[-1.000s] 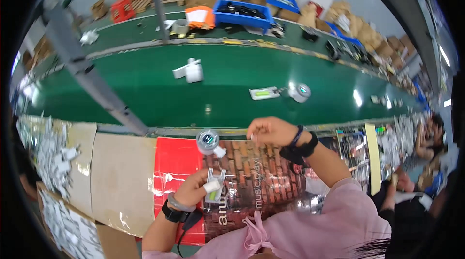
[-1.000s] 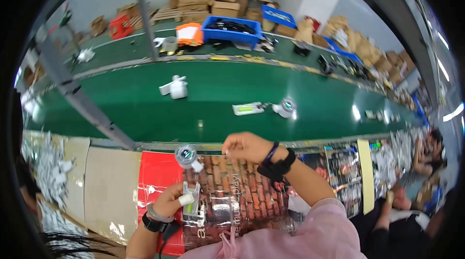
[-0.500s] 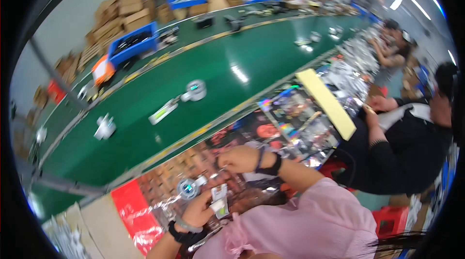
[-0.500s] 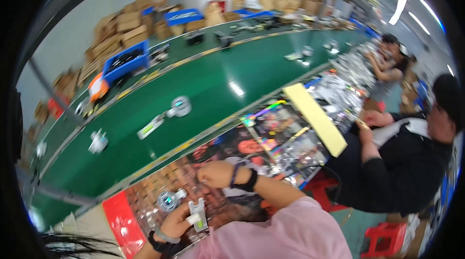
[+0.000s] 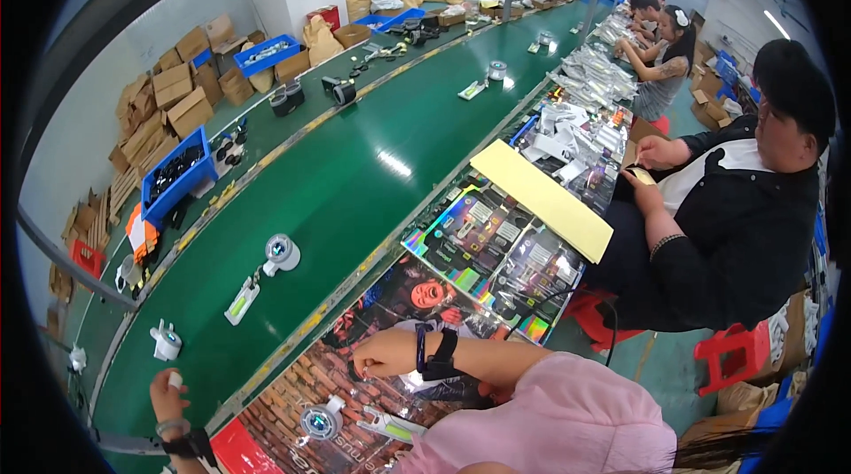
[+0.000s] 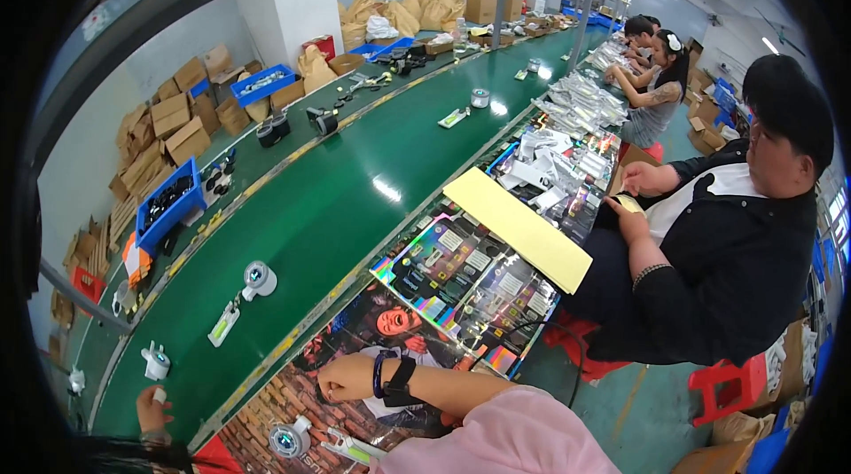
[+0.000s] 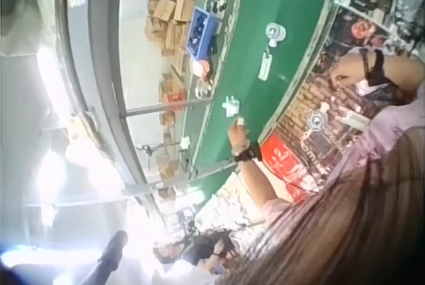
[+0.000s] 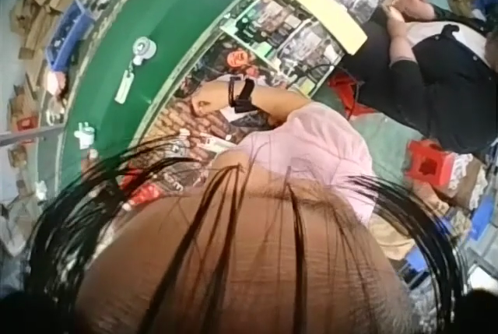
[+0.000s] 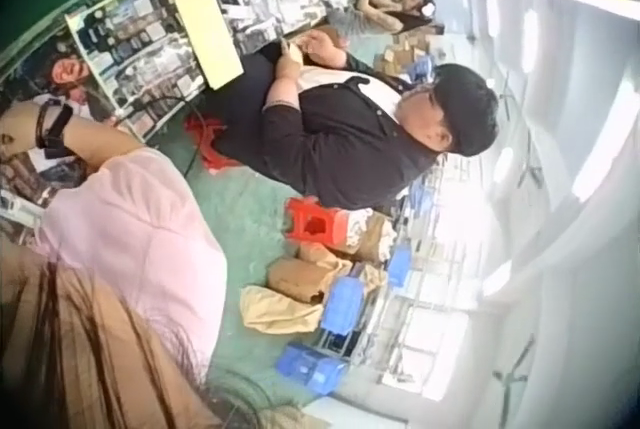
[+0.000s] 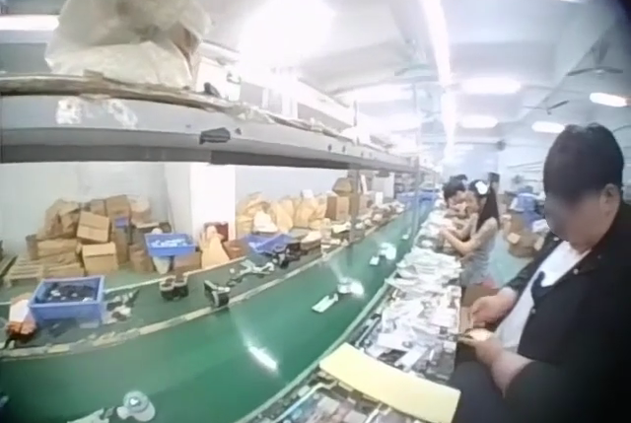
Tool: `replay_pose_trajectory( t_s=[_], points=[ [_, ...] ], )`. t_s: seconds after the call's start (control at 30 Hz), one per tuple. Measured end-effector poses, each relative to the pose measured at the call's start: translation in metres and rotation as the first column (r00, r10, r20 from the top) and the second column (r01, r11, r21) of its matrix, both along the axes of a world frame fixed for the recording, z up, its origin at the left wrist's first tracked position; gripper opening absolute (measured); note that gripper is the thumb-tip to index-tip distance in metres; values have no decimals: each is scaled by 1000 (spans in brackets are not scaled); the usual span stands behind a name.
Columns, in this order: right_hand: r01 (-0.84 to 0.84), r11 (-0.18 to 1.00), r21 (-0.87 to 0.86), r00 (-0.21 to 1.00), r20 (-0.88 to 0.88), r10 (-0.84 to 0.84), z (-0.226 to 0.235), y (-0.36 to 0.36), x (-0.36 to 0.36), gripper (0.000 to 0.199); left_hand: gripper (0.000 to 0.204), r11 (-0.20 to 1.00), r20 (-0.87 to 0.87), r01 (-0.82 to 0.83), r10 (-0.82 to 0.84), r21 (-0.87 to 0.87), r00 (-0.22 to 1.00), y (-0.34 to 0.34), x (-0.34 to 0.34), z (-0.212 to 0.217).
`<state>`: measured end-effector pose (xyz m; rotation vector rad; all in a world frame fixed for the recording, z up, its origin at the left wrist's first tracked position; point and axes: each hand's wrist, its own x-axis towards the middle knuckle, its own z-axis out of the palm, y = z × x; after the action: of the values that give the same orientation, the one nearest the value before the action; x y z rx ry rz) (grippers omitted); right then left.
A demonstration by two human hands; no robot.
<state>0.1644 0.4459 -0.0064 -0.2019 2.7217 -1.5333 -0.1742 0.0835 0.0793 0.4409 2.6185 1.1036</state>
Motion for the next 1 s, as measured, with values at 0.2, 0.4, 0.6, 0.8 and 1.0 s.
replay_pose_trajectory(
  t_s=[0.2,0.4,0.6,0.8,1.0],
  points=[
    [-37,962,-271,995,78,61,4,-6,-13,10,59,889,-655,-164,-181,-429,734,-102,-166,-123],
    [-30,952,-306,999,30,41,-11,6,-3,10,89,925,-736,-258,-34,-280,676,-26,-164,-153],
    [-27,945,-325,1000,-12,25,2,6,-8,9,86,761,-686,-241,-339,-602,643,3,-130,-89],
    [-48,977,-206,998,-46,39,4,2,-19,10,52,891,-569,-53,-242,-451,786,21,-100,-37],
    [120,982,-149,981,167,-94,29,0,-11,11,47,938,-695,-317,136,-139,706,-16,-163,-63]
  ],
)
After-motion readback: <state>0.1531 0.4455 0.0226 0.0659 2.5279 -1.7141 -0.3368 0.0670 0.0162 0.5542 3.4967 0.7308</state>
